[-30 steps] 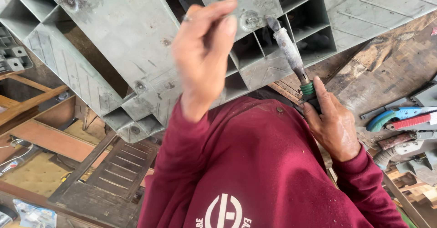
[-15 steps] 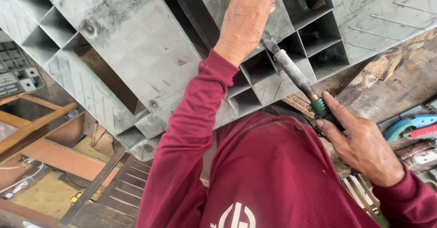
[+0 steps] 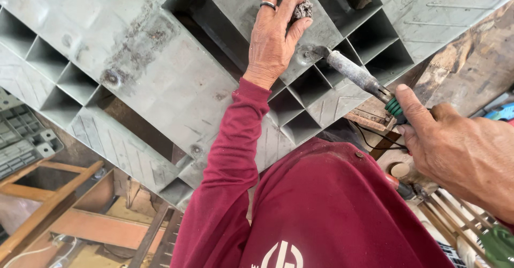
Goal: The person uses a soldering iron to melt and fuse the seams of a large grey plastic pallet. They systematically move the hot tip along the internal ribs and corners of the pallet structure, applying a filler material to reinforce the joints. The person occasionally pauses to wipe the tool or adjust the pallet's position on the workbench.
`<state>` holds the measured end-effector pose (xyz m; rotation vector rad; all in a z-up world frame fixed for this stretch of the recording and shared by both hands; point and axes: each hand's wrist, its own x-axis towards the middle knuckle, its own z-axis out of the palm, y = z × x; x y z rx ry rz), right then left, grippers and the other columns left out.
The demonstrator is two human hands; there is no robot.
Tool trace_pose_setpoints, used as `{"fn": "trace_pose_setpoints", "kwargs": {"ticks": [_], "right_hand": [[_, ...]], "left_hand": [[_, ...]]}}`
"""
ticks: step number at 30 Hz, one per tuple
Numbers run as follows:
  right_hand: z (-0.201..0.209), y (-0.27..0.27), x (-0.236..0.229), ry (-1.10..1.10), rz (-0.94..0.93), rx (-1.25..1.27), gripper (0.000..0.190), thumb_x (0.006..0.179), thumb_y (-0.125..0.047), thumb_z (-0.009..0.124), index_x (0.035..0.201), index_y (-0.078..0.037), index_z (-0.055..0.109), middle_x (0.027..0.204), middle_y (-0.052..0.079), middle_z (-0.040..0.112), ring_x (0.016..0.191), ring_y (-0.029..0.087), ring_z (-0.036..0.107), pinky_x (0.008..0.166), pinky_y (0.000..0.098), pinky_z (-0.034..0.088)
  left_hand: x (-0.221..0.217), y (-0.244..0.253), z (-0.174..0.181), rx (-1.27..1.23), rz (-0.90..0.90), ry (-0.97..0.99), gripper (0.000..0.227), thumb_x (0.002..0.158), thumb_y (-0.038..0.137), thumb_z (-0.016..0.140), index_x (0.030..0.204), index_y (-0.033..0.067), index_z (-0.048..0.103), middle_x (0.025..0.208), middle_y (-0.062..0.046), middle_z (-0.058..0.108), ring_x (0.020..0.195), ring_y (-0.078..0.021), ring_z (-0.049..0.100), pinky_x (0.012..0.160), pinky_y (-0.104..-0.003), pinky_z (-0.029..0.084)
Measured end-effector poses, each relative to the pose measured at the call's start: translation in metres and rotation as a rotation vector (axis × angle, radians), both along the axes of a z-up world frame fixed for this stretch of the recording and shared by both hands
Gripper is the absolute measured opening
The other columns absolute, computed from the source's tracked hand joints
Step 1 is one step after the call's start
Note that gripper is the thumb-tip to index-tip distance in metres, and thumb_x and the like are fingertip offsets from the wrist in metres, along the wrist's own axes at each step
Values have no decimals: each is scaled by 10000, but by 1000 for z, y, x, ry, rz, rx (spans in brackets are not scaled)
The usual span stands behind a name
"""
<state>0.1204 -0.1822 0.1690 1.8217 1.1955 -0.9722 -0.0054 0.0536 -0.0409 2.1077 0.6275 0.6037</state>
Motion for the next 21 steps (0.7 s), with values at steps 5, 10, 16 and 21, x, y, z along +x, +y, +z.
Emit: {"fn": "trace_pose_setpoints", "kwargs": {"ticks": [5, 10, 16, 21], "right_hand": [[-8, 1, -1, 20, -104, 104, 720, 994, -458, 500, 1637, -166, 355, 771, 102, 718, 475, 164, 684, 418, 303, 538], [-10, -3, -4, 50, -339, 161, 635, 999, -307, 580, 1599, -128, 474, 654, 96, 726, 449, 158, 655, 447, 296, 516], [-10, 9, -11, -2, -232, 47, 658, 1004, -312, 566, 1607, -99, 409, 642, 79, 665, 433, 124, 651, 363, 270, 512], [-5, 17, -15, -28, -227, 102, 645, 1007, -332, 566, 1593, -91, 443, 620, 105, 650, 417, 133, 631, 318, 262, 471]], "left_hand": [[-5, 3, -1, 62, -33, -29, 368, 954, 185, 806, 1268, 136, 620, 1314, 14, 591, 1152, -234, 626, 987, -348, 560], [-7, 3, 1, 43, -77, -60, 321, 930, 104, 791, 1214, 132, 644, 1238, -8, 607, 1101, -228, 629, 941, -335, 562], [-16, 9, 6, 77, -232, -91, 359, 925, 39, 787, 1251, 115, 655, 1231, -14, 601, 1133, -231, 627, 991, -346, 553], [-23, 12, 8, -13, -265, -77, 435, 938, 44, 793, 1336, 124, 637, 1281, -21, 595, 1173, -231, 623, 1005, -331, 564]]}}
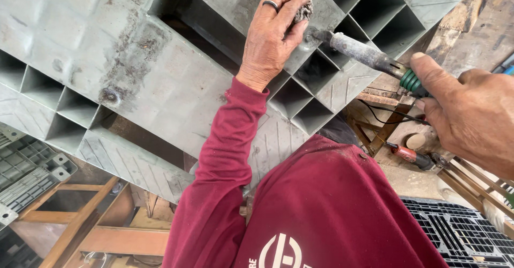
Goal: The person uses a soldering iron to melt and fuse the seams of a large grey plastic pallet. They systematically move the hot tip along the internal ribs and corners of the pallet structure, applying a filler material to reinforce the joints. The person occasionally pauses to wipe the tool or adjust the pallet's position on the workbench.
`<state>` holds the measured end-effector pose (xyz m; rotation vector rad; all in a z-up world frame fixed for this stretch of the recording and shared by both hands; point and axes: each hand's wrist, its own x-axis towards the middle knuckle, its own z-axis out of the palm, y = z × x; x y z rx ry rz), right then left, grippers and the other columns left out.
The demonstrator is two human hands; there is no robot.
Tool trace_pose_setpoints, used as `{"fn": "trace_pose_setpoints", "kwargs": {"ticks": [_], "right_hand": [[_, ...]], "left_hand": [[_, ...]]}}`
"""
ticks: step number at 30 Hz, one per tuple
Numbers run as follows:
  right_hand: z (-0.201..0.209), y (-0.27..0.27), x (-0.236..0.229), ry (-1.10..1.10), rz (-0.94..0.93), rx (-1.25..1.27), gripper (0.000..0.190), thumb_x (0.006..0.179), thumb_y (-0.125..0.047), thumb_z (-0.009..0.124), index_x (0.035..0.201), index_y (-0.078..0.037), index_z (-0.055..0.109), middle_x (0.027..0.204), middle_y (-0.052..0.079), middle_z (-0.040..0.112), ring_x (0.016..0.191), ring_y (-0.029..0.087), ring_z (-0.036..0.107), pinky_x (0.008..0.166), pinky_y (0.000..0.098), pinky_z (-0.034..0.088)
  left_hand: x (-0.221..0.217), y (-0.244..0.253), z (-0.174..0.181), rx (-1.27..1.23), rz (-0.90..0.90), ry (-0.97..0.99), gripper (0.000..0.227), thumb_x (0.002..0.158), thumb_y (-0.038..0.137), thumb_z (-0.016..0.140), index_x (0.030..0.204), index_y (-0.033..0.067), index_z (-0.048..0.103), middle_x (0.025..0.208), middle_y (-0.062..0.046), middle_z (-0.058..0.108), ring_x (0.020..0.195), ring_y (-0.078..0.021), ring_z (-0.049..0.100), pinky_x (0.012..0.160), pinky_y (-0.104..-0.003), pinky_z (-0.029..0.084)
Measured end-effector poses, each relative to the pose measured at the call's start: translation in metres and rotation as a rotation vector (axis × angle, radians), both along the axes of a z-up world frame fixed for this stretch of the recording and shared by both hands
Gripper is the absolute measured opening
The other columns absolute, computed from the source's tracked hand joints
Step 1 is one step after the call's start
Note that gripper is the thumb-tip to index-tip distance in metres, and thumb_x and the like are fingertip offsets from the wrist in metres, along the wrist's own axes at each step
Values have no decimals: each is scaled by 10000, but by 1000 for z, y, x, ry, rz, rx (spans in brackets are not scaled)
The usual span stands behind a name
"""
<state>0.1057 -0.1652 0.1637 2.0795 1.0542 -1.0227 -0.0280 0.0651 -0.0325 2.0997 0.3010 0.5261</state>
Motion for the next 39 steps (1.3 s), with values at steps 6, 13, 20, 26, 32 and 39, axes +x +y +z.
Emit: {"fn": "trace_pose_setpoints", "kwargs": {"ticks": [6, 13, 20, 26, 32, 39], "right_hand": [[-8, -14, 0, -74, 176, -1, 705, 982, -399, 554, 1604, -92, 424, 671, 139, 628, 426, 122, 641, 304, 254, 488], [-21, -74, 17, 102, -359, 547, 601, 1008, -91, 563, 1600, -35, 475, 825, 174, 645, 597, 211, 649, 529, 331, 539], [-38, -109, -25, 260, -889, 807, 593, 1009, -72, 620, 1587, -21, 495, 923, 117, 682, 692, 146, 631, 597, 289, 526], [-68, -122, -72, 326, -1004, 1033, 598, 1002, -102, 662, 1574, -30, 503, 1084, 81, 677, 880, 100, 617, 768, 252, 519], [-102, -137, -108, 583, -1466, 1097, 604, 1040, -111, 651, 1611, -4, 486, 1021, 75, 639, 785, 109, 570, 696, 249, 497], [-95, -128, -104, 339, -978, 1218, 562, 1035, -36, 641, 1571, 32, 485, 1181, 171, 676, 1023, 218, 612, 941, 329, 512]], "left_hand": [[-2, 0, -5, 73, -3, -14, 505, 908, 58, 808, 1368, 147, 617, 1312, -22, 585, 1194, -247, 606, 1040, -355, 544], [-8, -2, 5, 159, 2, 53, 505, 927, 42, 758, 1402, 82, 590, 1236, -71, 575, 1120, -277, 614, 973, -372, 540], [3, -42, 14, 223, -24, 187, 325, 974, 100, 752, 1287, 76, 667, 1105, -77, 587, 1016, -268, 623, 896, -396, 538], [19, -46, 27, -75, 158, 56, 238, 1051, 85, 713, 1281, 87, 652, 1169, -53, 615, 965, -184, 667, 840, -288, 568], [26, -77, 27, 315, 57, 231, 310, 924, 120, 740, 1199, 26, 633, 1064, -115, 536, 980, -289, 590, 857, -378, 516], [28, -94, 19, 503, 60, 296, 138, 953, 85, 691, 1040, 41, 592, 1092, -126, 556, 951, -301, 579, 858, -380, 515]]}}
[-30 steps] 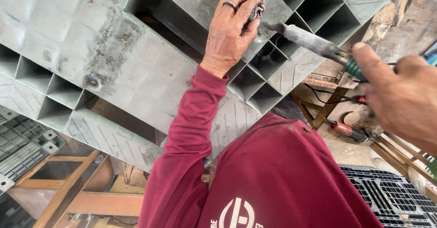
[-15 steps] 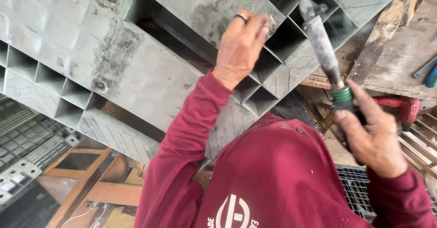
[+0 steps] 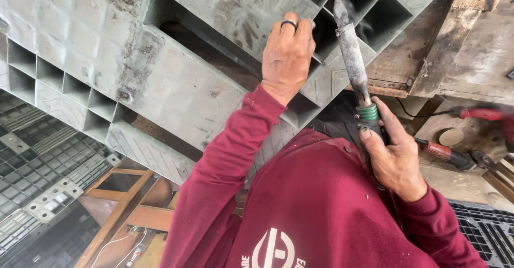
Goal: The person uses a soldering iron to melt and fuse the seams of a large grey plastic pallet. They systematically move the hot tip along the internal ribs and corners of the pallet structure, applying a filler material to reinforce the joints. The person occasionally pauses to wipe the tool or adjust the pallet's position on the workbench.
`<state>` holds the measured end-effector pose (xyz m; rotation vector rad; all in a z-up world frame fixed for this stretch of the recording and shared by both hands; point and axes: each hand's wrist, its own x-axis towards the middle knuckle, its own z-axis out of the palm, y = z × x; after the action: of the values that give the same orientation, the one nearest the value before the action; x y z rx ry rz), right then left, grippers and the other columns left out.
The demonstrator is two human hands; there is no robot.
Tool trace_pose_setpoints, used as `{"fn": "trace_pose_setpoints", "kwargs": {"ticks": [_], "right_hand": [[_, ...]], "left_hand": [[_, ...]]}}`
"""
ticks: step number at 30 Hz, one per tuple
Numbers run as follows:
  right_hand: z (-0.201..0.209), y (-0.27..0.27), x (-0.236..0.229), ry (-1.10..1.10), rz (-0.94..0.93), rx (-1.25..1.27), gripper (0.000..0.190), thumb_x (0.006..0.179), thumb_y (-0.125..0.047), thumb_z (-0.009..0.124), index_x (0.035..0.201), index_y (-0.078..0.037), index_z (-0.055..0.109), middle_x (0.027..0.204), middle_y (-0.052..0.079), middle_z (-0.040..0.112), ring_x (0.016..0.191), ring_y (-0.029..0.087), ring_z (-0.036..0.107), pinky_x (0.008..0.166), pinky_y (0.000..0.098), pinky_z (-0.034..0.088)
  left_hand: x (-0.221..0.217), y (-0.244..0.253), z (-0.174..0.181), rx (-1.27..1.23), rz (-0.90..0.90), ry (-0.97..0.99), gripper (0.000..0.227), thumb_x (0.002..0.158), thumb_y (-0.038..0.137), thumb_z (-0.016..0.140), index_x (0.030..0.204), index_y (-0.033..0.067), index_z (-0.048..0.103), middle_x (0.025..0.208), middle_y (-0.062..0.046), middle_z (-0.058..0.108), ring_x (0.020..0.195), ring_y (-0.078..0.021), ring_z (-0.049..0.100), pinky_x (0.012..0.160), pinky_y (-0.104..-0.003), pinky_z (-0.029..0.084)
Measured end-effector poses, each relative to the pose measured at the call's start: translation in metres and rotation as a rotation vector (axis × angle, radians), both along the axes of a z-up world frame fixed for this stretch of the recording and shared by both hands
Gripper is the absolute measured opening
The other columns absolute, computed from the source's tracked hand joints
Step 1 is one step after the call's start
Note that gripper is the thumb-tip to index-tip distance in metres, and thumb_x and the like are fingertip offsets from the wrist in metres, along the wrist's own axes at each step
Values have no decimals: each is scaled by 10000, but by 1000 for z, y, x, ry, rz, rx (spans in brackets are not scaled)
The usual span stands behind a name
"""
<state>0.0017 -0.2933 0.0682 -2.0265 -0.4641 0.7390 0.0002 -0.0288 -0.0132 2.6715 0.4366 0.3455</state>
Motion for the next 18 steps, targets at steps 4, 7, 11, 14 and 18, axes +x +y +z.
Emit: {"fn": "trace_pose_setpoints", "kwargs": {"ticks": [4, 7, 11, 14, 18], "right_hand": [[21, 3, 26, 51, 51, -124, 596, 978, -102, 672, 1541, -6, 500, 1122, 194, 734, 883, 170, 681, 773, 316, 549], [30, 8, 40, 42, 110, -224, 589, 963, -133, 690, 1515, -9, 528, 1037, 235, 740, 831, 226, 731, 735, 343, 564], [37, 20, 55, -127, 263, -265, 562, 973, -155, 680, 1491, 18, 543, 1083, 283, 716, 900, 341, 743, 742, 387, 570], [43, 31, 60, -201, 320, -266, 547, 989, -166, 670, 1483, 32, 541, 1079, 280, 708, 923, 377, 732, 748, 405, 573], [52, 41, 65, -186, 411, -374, 581, 959, -173, 678, 1500, -9, 544, 951, 223, 717, 748, 357, 703, 650, 423, 547]], "left_hand": [[-29, 21, 26, -280, 64, 11, 163, 916, 49, 694, 1060, 26, 619, 1065, -113, 571, 901, -253, 624, 792, -348, 543], [-32, 38, 26, -521, 191, -158, 160, 977, 45, 707, 1111, 34, 620, 1065, -63, 563, 850, -164, 619, 732, -290, 551], [-8, 53, -7, -650, 271, -354, 163, 989, 57, 760, 1119, 52, 662, 1062, -12, 573, 760, -58, 538, 647, -213, 465], [2, 55, -28, -636, 275, -468, 184, 972, 73, 774, 1130, 68, 680, 1070, 20, 602, 748, -30, 527, 609, -182, 428], [-1, 56, -36, -664, 271, -496, 202, 975, 72, 779, 1150, 79, 678, 1126, 31, 599, 784, -28, 557, 616, -179, 453]]}}
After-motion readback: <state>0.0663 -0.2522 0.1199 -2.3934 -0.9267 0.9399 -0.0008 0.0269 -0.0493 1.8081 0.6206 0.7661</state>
